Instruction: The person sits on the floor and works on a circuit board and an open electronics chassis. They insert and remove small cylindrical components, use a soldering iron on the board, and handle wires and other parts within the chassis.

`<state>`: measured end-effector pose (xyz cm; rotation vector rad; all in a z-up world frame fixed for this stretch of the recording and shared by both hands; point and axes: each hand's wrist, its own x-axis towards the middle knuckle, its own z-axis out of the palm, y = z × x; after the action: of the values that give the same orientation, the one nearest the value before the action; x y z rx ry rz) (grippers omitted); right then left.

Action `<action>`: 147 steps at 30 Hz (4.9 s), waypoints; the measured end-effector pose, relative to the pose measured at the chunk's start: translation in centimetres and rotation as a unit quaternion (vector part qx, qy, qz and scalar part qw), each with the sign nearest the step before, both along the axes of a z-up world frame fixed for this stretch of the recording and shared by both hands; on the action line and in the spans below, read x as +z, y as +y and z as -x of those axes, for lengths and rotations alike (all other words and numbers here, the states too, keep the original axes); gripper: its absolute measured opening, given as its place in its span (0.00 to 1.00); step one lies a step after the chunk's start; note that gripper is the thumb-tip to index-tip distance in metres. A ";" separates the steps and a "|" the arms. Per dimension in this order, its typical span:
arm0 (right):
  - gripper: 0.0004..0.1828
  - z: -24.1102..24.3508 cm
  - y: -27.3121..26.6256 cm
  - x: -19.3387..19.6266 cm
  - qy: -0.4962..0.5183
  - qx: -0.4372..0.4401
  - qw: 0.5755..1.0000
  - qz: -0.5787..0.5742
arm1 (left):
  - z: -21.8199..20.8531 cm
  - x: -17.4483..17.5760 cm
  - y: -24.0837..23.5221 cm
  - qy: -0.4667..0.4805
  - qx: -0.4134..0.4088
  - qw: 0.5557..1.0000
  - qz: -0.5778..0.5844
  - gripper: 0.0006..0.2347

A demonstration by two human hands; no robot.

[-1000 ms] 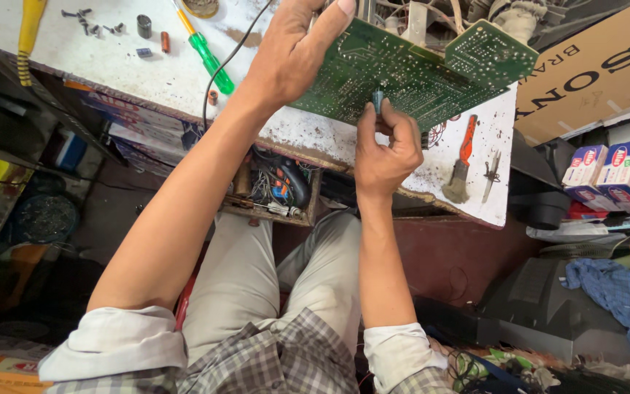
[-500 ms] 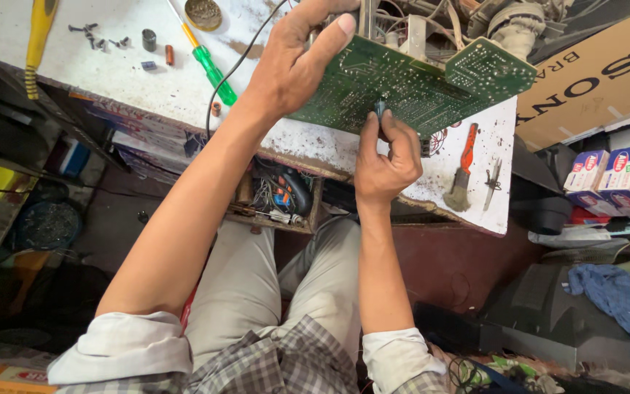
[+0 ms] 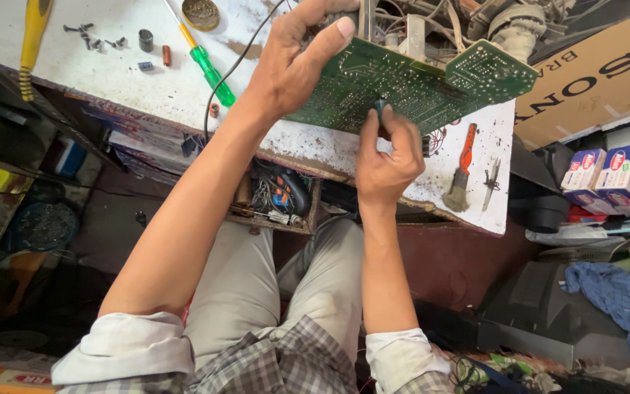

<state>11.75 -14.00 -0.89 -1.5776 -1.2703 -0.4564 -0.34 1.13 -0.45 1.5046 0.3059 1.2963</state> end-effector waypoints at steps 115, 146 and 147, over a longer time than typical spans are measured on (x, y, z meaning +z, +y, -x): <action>0.13 -6.8 -14.7 1.2 0.563 0.396 0.712 -0.140 | 5.7 0.6 -5.4 0.113 0.019 0.982 -0.152 0.38; 0.11 -2.6 -6.3 6.3 -0.030 0.129 0.930 0.344 | 6.5 -7.1 -13.1 0.278 0.065 0.915 -0.286 0.27; 0.12 -2.4 -6.0 6.2 -0.064 0.128 0.930 0.337 | 6.5 -7.3 -13.3 0.274 0.068 0.916 -0.285 0.26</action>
<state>14.13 -20.04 5.32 -1.9153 -1.8343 0.0671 -6.88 -12.12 -7.73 2.3892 0.4172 1.0914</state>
